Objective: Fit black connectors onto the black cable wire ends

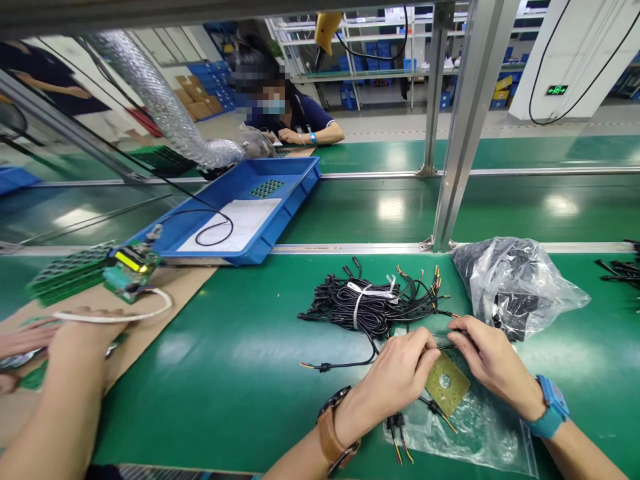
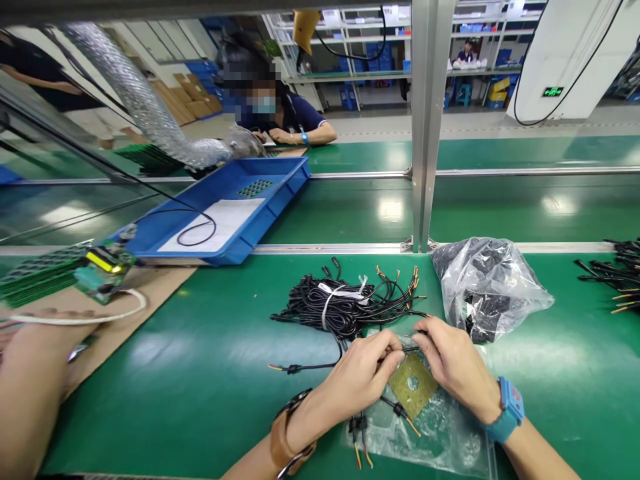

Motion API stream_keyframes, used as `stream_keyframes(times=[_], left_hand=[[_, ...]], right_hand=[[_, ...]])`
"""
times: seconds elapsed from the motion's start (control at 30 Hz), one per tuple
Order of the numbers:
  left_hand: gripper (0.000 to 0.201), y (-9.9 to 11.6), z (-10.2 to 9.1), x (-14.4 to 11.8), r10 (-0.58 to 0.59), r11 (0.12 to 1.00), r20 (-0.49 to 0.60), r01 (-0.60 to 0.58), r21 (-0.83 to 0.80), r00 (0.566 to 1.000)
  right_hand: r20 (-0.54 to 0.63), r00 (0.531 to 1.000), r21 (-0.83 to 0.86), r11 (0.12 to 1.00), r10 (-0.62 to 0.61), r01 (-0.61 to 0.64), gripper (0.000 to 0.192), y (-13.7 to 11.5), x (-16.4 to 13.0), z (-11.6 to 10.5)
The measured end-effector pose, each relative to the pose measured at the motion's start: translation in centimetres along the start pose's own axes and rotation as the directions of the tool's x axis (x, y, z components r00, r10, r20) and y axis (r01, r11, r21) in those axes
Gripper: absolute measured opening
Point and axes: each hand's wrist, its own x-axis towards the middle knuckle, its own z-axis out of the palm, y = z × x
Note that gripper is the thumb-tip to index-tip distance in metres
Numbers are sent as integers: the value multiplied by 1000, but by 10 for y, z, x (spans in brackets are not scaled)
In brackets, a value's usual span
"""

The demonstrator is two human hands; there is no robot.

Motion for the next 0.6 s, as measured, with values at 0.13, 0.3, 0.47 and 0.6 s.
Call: stream_keyframes(times=[0.13,0.3,0.47,0.6], left_hand=[[8,2,8,1,-46,977,57,57,-206,997],[9,2,20,0,-92,900,-2,83,-429,996],[18,5,16,-1,-121,872,-94,61,-486,988],[19,8,12,1,-67,893,-221,-40,-449,973]], right_hand=[[-40,999,11,1000,-15,16,13,-4,-5,18],[-139,985,199,977,102,-73,13,-9,-8,24],[-106,926,535,806,363,-255,30,-6,-2,12],[6,907,637,698,421,-329,36,-11,3,6]])
